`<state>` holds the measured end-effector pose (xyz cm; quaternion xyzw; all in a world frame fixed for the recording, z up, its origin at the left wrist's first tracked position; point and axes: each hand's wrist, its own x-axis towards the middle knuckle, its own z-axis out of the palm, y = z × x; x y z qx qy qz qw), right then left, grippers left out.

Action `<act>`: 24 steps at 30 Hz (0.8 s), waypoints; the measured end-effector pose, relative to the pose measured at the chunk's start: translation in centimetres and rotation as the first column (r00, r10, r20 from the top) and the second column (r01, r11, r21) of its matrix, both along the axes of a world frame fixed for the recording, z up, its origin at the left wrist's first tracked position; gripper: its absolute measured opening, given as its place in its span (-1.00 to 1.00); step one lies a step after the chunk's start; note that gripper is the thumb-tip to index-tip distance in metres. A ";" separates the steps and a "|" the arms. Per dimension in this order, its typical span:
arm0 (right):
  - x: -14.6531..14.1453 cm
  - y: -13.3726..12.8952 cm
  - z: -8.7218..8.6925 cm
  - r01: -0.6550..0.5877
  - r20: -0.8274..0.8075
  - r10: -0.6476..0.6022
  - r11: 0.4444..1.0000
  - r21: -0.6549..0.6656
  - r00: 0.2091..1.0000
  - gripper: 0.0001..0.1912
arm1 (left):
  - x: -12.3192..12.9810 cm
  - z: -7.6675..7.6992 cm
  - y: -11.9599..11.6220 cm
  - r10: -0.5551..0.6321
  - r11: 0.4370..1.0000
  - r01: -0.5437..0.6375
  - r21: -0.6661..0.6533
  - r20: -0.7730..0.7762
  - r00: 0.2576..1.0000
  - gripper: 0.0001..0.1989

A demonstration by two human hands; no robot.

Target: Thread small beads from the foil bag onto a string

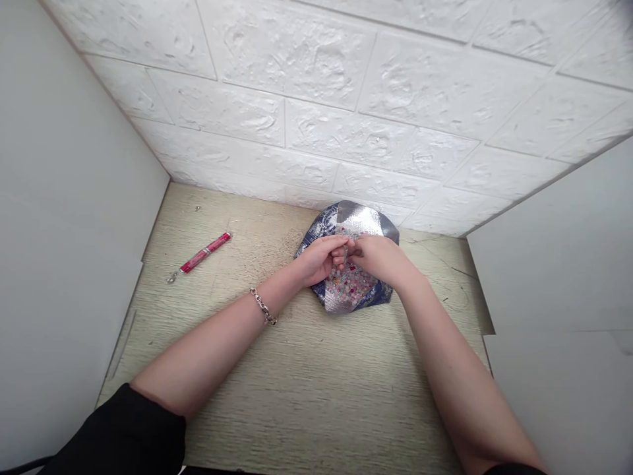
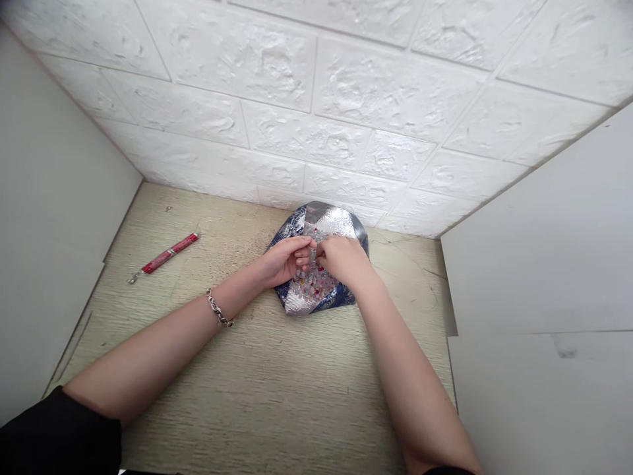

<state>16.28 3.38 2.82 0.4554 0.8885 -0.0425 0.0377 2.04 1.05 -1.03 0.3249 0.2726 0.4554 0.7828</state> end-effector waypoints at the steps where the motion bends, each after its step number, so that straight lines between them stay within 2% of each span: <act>1: 0.0 0.0 0.0 -0.004 0.000 0.004 1.000 -0.003 1.000 -0.81 | 0.0 0.0 0.0 0.002 1.000 -0.002 0.000 -0.001 1.000 -0.84; 17: 0.1 -0.1 -0.1 0.037 0.025 -0.036 0.999 -0.023 0.999 -0.79 | 0.0 0.1 0.0 0.007 1.000 -0.007 -0.010 -0.022 1.000 -0.85; 19: 0.3 0.0 0.2 0.054 -0.061 -0.057 0.997 -0.053 0.997 -0.81 | 0.0 0.1 -0.1 0.008 1.000 -0.008 -0.005 -0.034 0.999 -0.84; 21: 0.5 0.2 0.5 0.064 -0.223 -0.084 0.993 -0.095 0.971 -0.83 | 0.0 0.1 -0.1 0.008 1.000 -0.007 0.006 -0.051 0.999 -0.84; 24: 0.9 0.5 0.9 0.047 -0.473 -0.134 0.981 -0.191 0.871 -0.86 | 0.1 0.0 -0.2 0.002 1.000 0.001 0.029 -0.074 0.997 -0.84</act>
